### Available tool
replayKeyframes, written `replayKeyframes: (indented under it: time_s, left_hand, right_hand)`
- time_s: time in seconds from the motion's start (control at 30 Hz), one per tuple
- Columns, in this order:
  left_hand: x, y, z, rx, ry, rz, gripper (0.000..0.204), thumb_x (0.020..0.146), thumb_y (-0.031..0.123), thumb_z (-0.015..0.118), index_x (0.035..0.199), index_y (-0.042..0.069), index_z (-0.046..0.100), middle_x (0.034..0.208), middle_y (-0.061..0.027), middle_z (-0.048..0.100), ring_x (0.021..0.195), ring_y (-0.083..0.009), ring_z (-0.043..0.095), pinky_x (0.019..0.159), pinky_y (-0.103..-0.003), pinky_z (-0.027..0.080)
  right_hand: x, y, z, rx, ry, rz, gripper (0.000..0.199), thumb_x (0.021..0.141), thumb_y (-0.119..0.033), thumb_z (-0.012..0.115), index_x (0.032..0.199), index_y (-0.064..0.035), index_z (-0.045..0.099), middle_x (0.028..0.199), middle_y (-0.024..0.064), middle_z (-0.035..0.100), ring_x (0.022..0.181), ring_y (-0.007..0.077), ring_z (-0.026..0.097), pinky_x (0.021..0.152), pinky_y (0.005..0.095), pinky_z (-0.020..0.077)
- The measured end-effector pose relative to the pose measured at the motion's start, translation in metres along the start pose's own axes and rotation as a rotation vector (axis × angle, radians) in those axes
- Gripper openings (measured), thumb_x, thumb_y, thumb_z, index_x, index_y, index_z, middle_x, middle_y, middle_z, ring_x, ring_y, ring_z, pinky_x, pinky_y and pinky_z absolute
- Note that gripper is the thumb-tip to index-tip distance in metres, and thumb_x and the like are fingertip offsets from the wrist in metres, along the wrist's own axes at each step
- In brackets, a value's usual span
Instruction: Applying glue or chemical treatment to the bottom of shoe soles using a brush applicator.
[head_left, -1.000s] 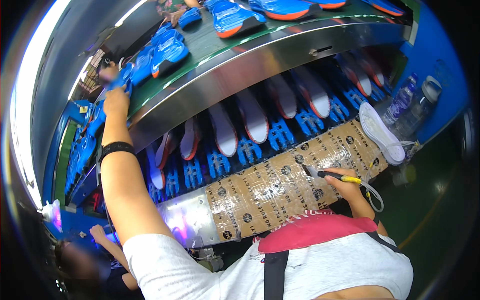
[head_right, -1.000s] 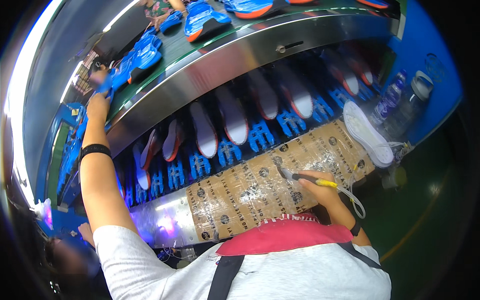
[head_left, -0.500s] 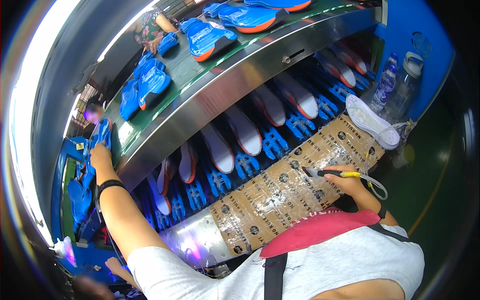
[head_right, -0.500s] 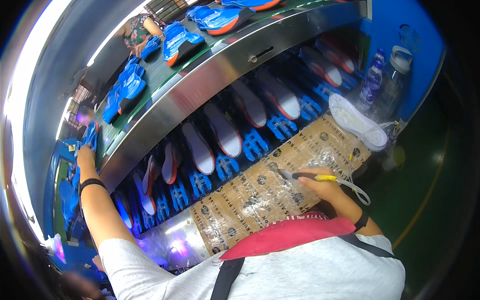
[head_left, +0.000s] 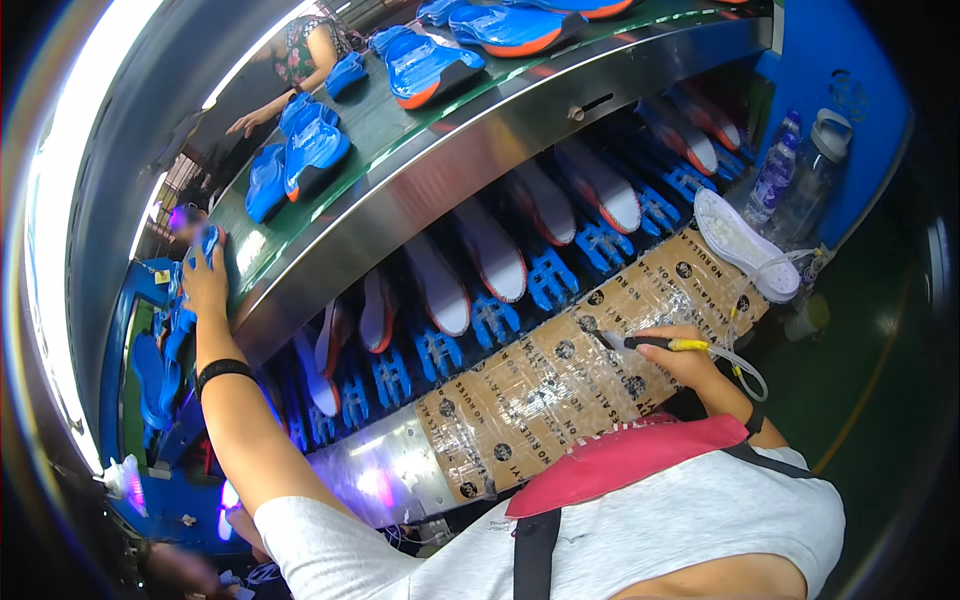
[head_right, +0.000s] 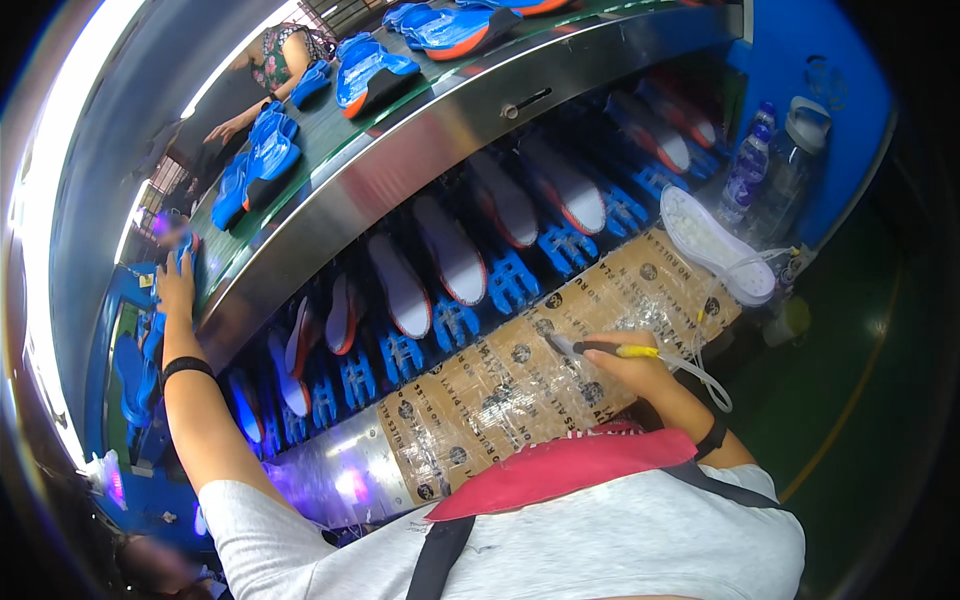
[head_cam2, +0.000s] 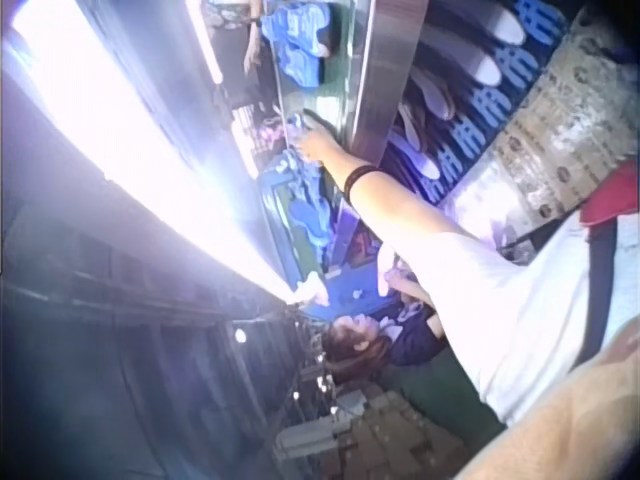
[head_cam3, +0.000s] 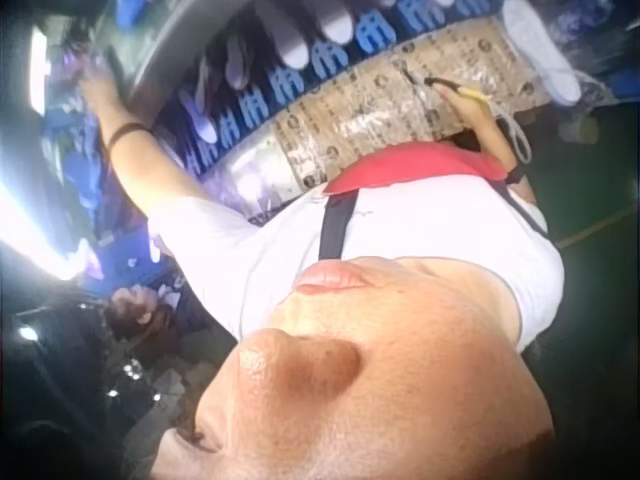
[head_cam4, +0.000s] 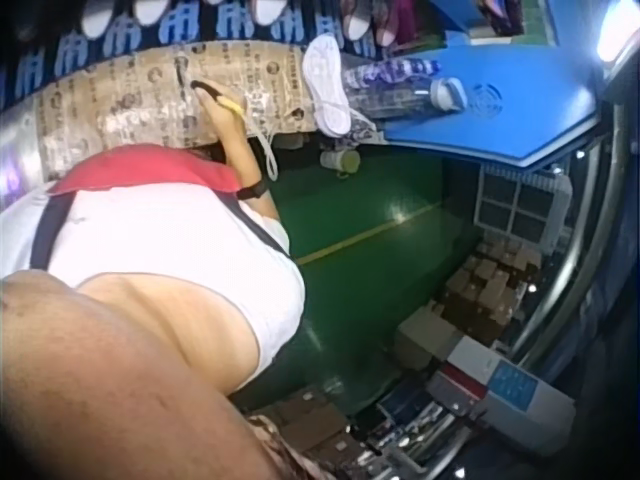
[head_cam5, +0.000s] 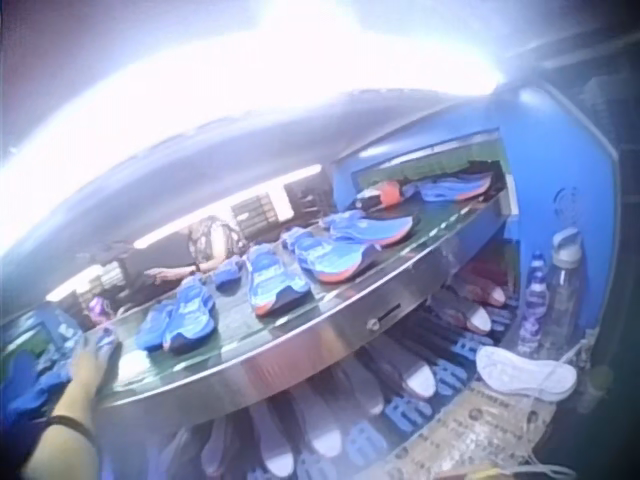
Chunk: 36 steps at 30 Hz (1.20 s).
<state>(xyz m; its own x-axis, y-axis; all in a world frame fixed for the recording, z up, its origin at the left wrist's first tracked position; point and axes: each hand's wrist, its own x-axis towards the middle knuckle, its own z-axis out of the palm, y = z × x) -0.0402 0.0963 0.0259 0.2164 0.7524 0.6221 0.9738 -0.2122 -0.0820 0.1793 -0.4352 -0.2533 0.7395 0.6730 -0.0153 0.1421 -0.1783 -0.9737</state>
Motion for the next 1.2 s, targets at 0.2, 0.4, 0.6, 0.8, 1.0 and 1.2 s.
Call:
replayKeyframes:
  time_s: [0.2, 0.4, 0.6, 0.8, 1.0, 1.2]
  left_hand:
    - [0.015, 0.038, 0.017, -0.604, -0.075, 0.611, 0.044, 0.084, 0.032, 0.056, 0.124, 0.015, 0.051, 0.126, -0.0162, 0.049, 0.117, -0.0309, 0.045, 0.097, -0.041, 0.033]
    - [-0.005, 0.059, -0.008, -0.321, 0.098, 0.603, 0.046, 0.075, 0.011, 0.064, 0.12, 0.013, 0.055, 0.107, -0.0152, 0.057, 0.105, -0.0299, 0.052, 0.089, -0.039, 0.04]
    - [-0.082, 0.05, -0.058, -0.806, 0.318, 0.784, 0.036, 0.084, 0.005, 0.053, 0.12, 0.004, 0.052, 0.102, -0.0156, 0.055, 0.093, -0.026, 0.052, 0.083, -0.033, 0.039]
    - [-0.169, 0.022, -0.06, -1.15, 1.0, 0.129, 0.026, 0.089, 0.011, 0.043, 0.102, -0.007, 0.057, 0.107, -0.0177, 0.058, 0.073, -0.0227, 0.056, 0.072, -0.032, 0.045]
    - [-0.188, 0.016, -0.062, -2.321, 0.322, -0.495, 0.036, 0.083, 0.022, 0.043, 0.104, -0.005, 0.055, 0.105, -0.0194, 0.058, 0.093, -0.0308, 0.058, 0.086, -0.045, 0.045]
    - [-0.205, 0.064, -0.057, -3.007, -0.804, 0.187, 0.071, 0.082, 0.035, 0.051, 0.138, 0.002, 0.021, 0.137, -0.0244, 0.024, 0.122, -0.044, 0.032, 0.092, -0.053, 0.04]
  right_hand:
    - [0.006, -0.013, 0.004, 0.068, -0.065, -0.047, 0.023, 0.075, -0.011, 0.068, 0.096, -0.0005, 0.066, 0.081, 0.0086, 0.066, 0.069, 0.0103, 0.059, 0.062, 0.0238, 0.0459]
    - [-0.006, -0.001, 0.004, 0.152, -0.047, -0.112, 0.023, 0.076, -0.01, 0.067, 0.096, 0.0001, 0.066, 0.079, 0.0094, 0.066, 0.068, 0.011, 0.059, 0.061, 0.0238, 0.0454]
    - [-0.009, 0.011, -0.006, 0.103, 0.006, -0.098, 0.025, 0.073, -0.01, 0.069, 0.096, -0.0002, 0.067, 0.076, 0.0078, 0.066, 0.067, 0.01, 0.058, 0.061, 0.0227, 0.0453]
    - [0.0, 0.001, 0.003, 0.133, -0.114, -0.004, 0.026, 0.076, -0.014, 0.068, 0.099, -0.0025, 0.066, 0.078, 0.0084, 0.066, 0.068, 0.0096, 0.06, 0.06, 0.0235, 0.0457]
    - [0.0, -0.01, 0.014, 0.168, -0.116, -0.061, 0.027, 0.076, -0.016, 0.068, 0.1, -0.0037, 0.066, 0.079, 0.0085, 0.066, 0.068, 0.0107, 0.06, 0.059, 0.0229, 0.046]
    - [-0.004, 0.005, 0.008, 0.157, -0.112, -0.019, 0.026, 0.075, -0.016, 0.069, 0.097, -0.003, 0.067, 0.078, 0.0086, 0.066, 0.067, 0.011, 0.06, 0.059, 0.0232, 0.0459]
